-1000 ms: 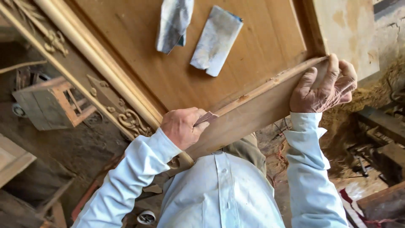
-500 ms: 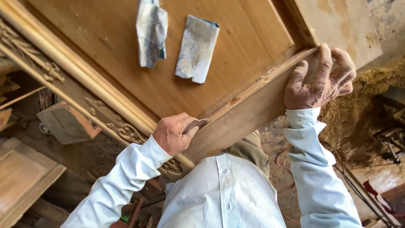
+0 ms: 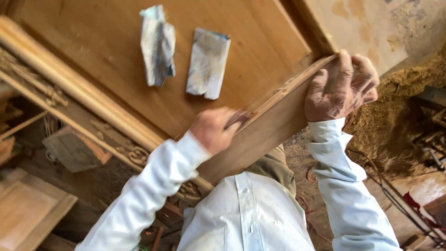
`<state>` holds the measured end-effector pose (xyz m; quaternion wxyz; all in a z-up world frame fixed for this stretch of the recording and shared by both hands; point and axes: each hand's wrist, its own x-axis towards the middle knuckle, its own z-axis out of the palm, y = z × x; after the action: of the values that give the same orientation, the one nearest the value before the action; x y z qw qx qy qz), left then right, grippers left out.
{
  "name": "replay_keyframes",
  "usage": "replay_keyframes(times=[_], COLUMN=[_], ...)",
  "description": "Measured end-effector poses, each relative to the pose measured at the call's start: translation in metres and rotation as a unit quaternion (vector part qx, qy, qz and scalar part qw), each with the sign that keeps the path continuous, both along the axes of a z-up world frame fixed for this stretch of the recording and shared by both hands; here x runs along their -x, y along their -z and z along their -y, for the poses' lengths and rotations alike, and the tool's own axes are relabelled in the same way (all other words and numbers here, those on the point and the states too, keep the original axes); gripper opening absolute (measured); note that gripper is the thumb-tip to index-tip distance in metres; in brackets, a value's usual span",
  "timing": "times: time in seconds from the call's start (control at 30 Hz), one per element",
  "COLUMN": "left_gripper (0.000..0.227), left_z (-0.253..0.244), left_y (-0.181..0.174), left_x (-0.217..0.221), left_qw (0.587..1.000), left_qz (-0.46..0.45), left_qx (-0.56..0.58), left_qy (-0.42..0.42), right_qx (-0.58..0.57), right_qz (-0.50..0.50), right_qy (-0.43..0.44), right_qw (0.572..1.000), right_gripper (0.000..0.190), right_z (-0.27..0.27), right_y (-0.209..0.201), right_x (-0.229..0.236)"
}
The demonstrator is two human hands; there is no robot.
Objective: Refining and finishing a wooden door panel using a chisel, sandpaper, and glue.
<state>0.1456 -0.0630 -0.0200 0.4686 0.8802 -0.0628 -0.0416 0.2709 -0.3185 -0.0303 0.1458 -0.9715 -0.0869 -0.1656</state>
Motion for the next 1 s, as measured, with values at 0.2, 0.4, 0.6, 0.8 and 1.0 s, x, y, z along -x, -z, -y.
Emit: replay_keyframes(times=[0.2, 0.4, 0.6, 0.8, 1.0], left_gripper=[0.015, 0.011, 0.014, 0.008, 0.019], left_z=[0.012, -0.002, 0.010, 0.003, 0.034], left_y=[-0.011, -0.014, -0.014, -0.008, 0.000], left_x=[-0.026, -0.010, -0.024, -0.007, -0.050], left_qw=[1.000, 0.999, 1.000, 0.999, 1.000], left_qz=[0.021, -0.035, 0.030, -0.045, -0.007], left_qx=[-0.001, 0.004, -0.005, -0.003, -0.022], left_qy=[-0.007, 0.019, -0.003, 0.005, -0.016], right_qx=[-0.001, -0.006, -0.004, -0.001, 0.006], right_qz=[-0.030, -0.029, -0.022, -0.019, -0.021], right_qy=[0.000, 0.000, -0.001, 0.008, 0.014], right_qw=[1.000, 1.000, 1.000, 1.000, 1.000], right_gripper=[0.044, 0.041, 0.046, 0.042, 0.042], right_z=[-0.009, -0.006, 0.005, -0.002, -0.004], right_y=[-0.016, -0.018, 0.000, -0.009, -0.010], right_x=[-0.001, -0.002, -0.002, 0.001, 0.000])
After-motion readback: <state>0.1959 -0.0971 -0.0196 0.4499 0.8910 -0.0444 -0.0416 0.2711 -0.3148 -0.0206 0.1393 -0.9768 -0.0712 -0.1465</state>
